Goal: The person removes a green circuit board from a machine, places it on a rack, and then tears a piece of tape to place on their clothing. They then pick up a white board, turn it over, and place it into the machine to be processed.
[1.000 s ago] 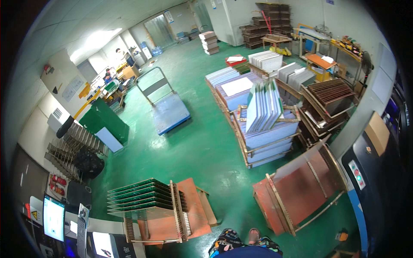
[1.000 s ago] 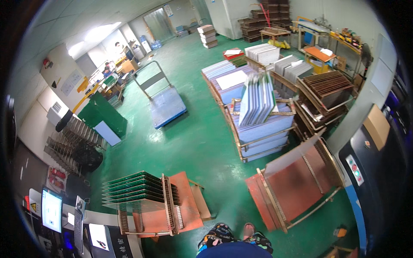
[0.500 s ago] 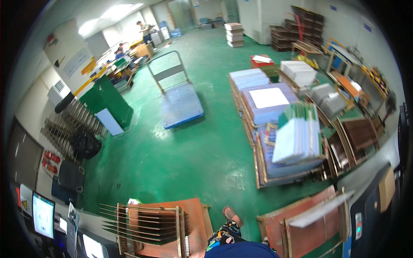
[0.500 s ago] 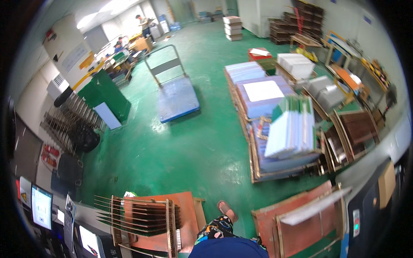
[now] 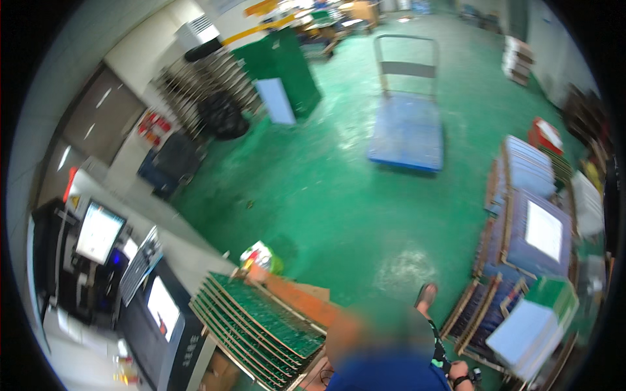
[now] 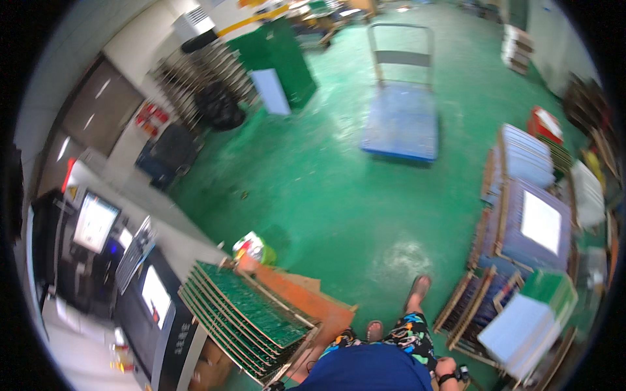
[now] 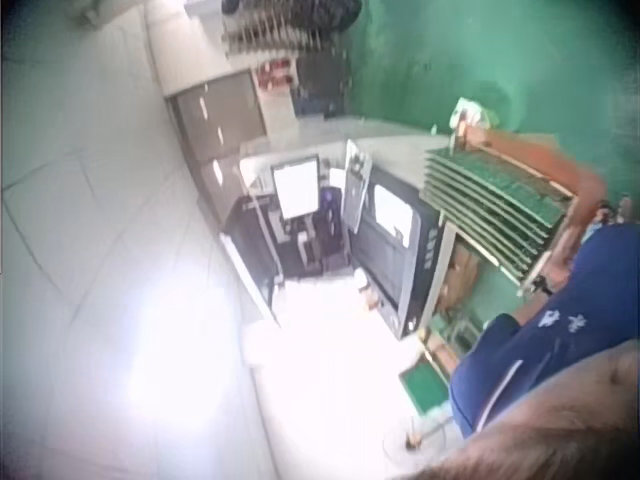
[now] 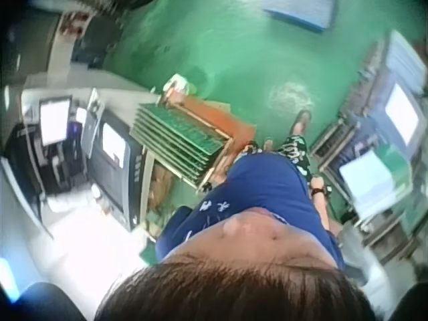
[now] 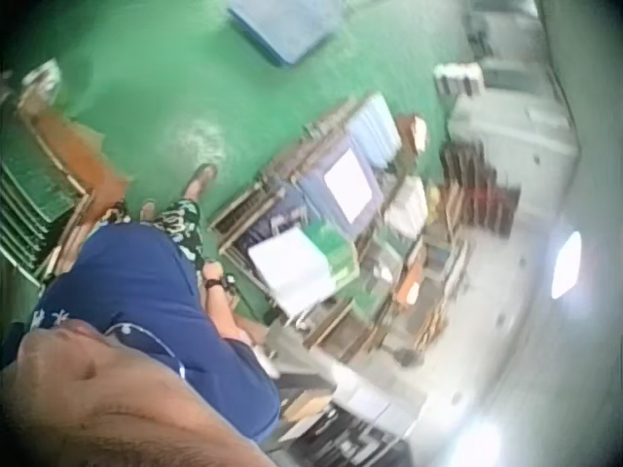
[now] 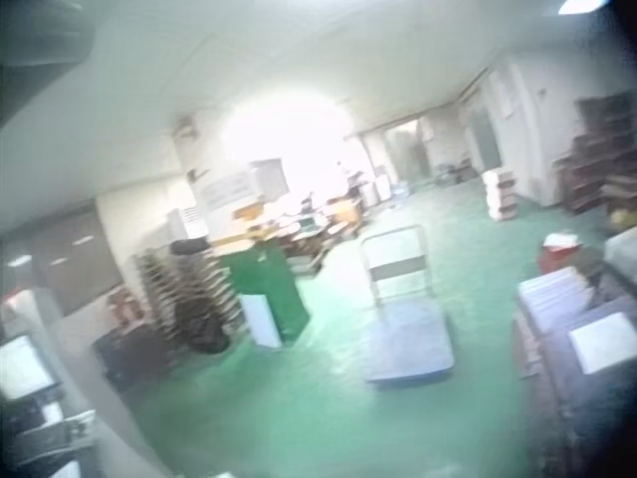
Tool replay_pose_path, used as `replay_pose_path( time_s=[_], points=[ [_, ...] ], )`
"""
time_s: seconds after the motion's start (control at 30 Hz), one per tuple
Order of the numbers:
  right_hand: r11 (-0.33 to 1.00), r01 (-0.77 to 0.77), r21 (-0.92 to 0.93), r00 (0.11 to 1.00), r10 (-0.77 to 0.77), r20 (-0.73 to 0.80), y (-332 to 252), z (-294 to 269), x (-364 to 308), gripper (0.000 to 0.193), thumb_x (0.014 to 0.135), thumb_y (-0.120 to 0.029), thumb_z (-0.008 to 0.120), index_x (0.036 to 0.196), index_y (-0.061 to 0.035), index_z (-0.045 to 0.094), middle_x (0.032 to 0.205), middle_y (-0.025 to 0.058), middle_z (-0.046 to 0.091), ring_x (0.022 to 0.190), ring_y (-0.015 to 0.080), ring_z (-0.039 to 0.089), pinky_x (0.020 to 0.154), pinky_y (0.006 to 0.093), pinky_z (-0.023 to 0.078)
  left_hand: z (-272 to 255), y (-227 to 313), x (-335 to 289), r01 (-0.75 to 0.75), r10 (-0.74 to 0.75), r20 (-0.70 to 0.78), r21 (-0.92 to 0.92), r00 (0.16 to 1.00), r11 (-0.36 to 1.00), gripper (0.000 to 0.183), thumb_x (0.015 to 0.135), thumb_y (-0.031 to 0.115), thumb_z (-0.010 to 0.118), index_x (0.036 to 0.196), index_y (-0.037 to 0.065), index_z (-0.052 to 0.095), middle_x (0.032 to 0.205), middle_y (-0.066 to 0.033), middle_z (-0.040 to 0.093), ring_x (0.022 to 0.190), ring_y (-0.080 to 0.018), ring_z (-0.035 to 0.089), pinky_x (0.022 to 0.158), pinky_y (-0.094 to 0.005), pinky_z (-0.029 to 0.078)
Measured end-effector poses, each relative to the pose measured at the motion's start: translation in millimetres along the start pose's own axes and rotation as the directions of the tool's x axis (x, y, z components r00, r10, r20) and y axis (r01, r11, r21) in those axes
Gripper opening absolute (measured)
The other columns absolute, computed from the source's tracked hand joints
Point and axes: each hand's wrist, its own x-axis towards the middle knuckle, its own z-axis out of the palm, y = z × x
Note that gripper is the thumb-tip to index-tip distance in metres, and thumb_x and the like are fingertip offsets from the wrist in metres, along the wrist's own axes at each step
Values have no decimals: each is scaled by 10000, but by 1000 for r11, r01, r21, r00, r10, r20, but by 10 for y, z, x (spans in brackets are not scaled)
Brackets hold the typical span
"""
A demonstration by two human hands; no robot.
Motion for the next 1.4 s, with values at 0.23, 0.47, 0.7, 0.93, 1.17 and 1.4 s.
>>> replay_pose_path(
  time_s=[0.23,0.47,0.7,0.93,1.17,1.4],
  points=[
    [924,381,-29,924,-382,-22,-1514,-769,2580,180,749,-171,561,827,-48,667,764,163,649,661,309,632,623,385,507,670,42,-402,306,-345,-189,-209,919,929,489,764,384,556,1031,-26,576,1062,-196,579,1012,-320,536,861,-389,408],
    [912,329,247,837,-403,372,-4000,-1702,4178,132,821,-113,475,873,-38,571,619,67,538,487,195,521,410,332,425,1842,833,-619,489,-471,239,-21,849,872,517,753,395,565,1036,-37,569,1083,-203,570,1036,-327,525,880,-390,397],
    [906,418,-57,820,-350,454,-6769,-1951,3797,168,828,-137,495,981,-92,548,672,62,550,503,203,526,404,332,403,1944,1747,399,294,-282,577,75,766,953,545,741,407,574,1041,-49,562,1104,-211,560,1060,-334,513,898,-391,386],
    [874,470,124,703,-456,547,-8566,-1389,2864,187,798,-108,531,978,-95,576,747,40,589,560,174,556,450,295,422,-128,3163,2856,329,-354,-277,-134,893,935,378,842,373,449,961,58,622,1012,-173,608,963,-328,574,834,-415,450],
    [833,519,191,683,-539,494,-9726,-895,2604,262,764,-97,532,1024,-72,559,782,53,585,609,175,569,486,292,437,-2708,5021,3533,-76,-54,-503,-234,863,969,339,856,309,509,1038,35,589,980,-156,626,934,-274,597,824,-329,455],
    [971,-10,-241,691,181,700,-9749,-247,3791,154,826,-185,461,942,-109,525,667,70,525,522,255,540,440,407,432,-3609,4538,4448,74,-169,-503,-205,848,976,357,844,344,553,1010,33,605,895,-108,644,830,-191,619,737,-295,469]
  ],
)
